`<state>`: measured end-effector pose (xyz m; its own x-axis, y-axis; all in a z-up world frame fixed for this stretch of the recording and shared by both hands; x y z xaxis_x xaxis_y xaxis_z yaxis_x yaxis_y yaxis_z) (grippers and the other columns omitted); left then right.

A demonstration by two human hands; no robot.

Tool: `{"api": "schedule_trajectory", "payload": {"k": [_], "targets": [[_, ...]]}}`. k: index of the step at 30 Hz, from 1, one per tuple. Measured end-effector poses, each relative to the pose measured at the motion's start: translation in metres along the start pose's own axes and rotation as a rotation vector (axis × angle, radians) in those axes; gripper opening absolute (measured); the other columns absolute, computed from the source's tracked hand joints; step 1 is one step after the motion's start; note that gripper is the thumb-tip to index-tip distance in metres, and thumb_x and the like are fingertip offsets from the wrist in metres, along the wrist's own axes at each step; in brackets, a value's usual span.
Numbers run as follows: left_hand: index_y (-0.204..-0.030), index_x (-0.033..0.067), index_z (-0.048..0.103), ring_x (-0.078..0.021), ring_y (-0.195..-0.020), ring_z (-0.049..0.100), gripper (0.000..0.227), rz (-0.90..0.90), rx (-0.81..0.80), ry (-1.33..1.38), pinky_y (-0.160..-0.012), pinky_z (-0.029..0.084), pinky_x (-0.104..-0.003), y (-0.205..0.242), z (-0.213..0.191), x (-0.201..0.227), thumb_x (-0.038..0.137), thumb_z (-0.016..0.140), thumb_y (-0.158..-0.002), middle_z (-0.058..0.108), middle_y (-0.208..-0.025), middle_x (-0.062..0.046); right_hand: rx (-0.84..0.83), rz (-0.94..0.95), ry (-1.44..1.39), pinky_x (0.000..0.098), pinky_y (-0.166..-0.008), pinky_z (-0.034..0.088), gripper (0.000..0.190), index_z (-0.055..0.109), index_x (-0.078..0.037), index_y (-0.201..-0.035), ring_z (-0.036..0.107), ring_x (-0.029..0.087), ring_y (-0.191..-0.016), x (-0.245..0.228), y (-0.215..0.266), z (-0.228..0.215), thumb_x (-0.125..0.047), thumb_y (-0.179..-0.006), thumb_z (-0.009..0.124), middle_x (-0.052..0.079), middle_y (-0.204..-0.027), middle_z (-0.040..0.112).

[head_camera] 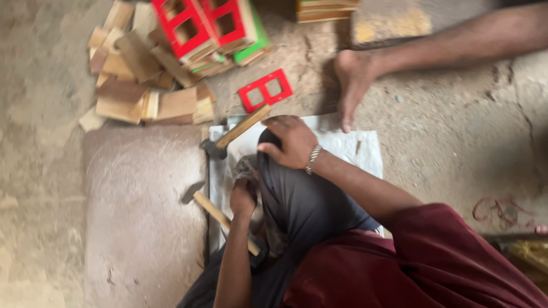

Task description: The person sits on the floor and uses a hammer to attach red plastic frames to small wooden blocks. They repeatedly pick up frames, position them on blocks, and hammer them into place. After assembling several units, the person stacks the finished frames and walks to a nearby chair to place them.

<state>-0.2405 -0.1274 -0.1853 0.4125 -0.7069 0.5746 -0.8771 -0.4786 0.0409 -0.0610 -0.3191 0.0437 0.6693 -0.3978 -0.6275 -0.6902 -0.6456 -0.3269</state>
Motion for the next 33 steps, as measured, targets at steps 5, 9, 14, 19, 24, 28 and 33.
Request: {"api": "schedule_trajectory", "payload": {"k": [5,9,14,19,24,28,33], "targets": [[-0.095,0.0034,0.067,-0.0449,-0.096,0.063,0.019,0.056,-0.059,-0.08,-0.082,0.05,-0.052,-0.002,0.017,-0.02,0.02,0.06,-0.091,0.067,-0.1,-0.022,0.054,-0.028,-0.04,0.0477,-0.108,0.045,0.056,0.066,-0.002,-0.127,0.06,0.037,-0.124,-0.006,0.0,-0.005,-0.045,-0.091,0.071,0.021,-0.129,0.066],[-0.089,0.0044,0.067,-0.0429,-0.1,0.063,0.017,0.25,-0.07,-0.171,-0.089,0.051,-0.05,-0.003,0.021,-0.017,0.015,0.054,-0.089,0.067,-0.095,-0.019,0.023,0.015,-0.065,0.0482,-0.109,0.045,0.052,0.069,-0.003,-0.122,0.061,0.036,-0.124,-0.004,0.006,-0.005,-0.044,-0.09,0.072,0.019,-0.127,0.067],[-0.093,-0.0007,0.068,-0.0455,-0.099,0.065,0.022,0.051,-0.127,-0.177,-0.086,0.051,-0.051,-0.007,0.01,-0.011,0.018,0.057,-0.09,0.069,-0.098,-0.024,0.014,0.046,-0.071,0.0475,-0.108,0.044,0.05,0.07,-0.006,-0.122,0.061,0.034,-0.123,-0.003,0.008,-0.008,-0.042,-0.087,0.072,0.018,-0.126,0.067],[-0.1,-0.0015,0.071,-0.0442,-0.098,0.069,0.027,-0.062,-0.19,-0.162,-0.081,0.053,-0.051,-0.015,0.0,0.004,0.022,0.062,-0.09,0.072,-0.1,-0.026,0.047,0.028,-0.08,0.0454,-0.109,0.045,0.046,0.07,-0.007,-0.12,0.062,0.029,-0.124,-0.002,0.012,-0.011,-0.039,-0.086,0.072,0.015,-0.127,0.068],[-0.1,-0.002,0.072,-0.0406,-0.1,0.072,0.026,-0.054,-0.216,-0.273,-0.083,0.055,-0.048,-0.02,0.006,0.0,0.022,0.065,-0.091,0.074,-0.102,-0.025,0.026,0.025,-0.088,0.0445,-0.109,0.045,0.046,0.07,-0.007,-0.12,0.062,0.028,-0.123,0.001,0.011,-0.01,-0.039,-0.087,0.072,0.014,-0.127,0.068],[-0.102,-0.0025,0.071,-0.0399,-0.101,0.072,0.031,-0.079,-0.236,-0.245,-0.081,0.055,-0.048,-0.019,0.011,-0.008,0.024,0.069,-0.086,0.074,-0.103,-0.025,0.011,0.026,-0.086,0.0445,-0.11,0.044,0.047,0.069,-0.008,-0.122,0.061,0.029,-0.125,0.003,0.012,-0.009,-0.041,-0.087,0.071,0.015,-0.128,0.067],[-0.099,-0.0018,0.073,-0.0368,-0.099,0.074,0.03,-0.121,-0.266,-0.201,-0.081,0.056,-0.046,-0.016,0.01,0.001,0.026,0.069,-0.087,0.076,-0.1,-0.023,-0.005,0.007,-0.08,0.0467,-0.111,0.042,0.049,0.068,-0.009,-0.127,0.059,0.029,-0.127,0.004,0.012,-0.005,-0.041,-0.09,0.069,0.015,-0.131,0.066]]}}
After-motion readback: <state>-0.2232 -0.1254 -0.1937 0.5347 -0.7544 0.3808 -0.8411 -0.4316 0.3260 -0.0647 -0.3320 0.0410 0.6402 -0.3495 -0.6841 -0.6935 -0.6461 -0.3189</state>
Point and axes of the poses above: each hand's wrist, its own y-axis away from the middle knuckle, its own z-axis out of the palm, x = y × z, the point moved 5 cm from there along -y, towards the middle knuckle
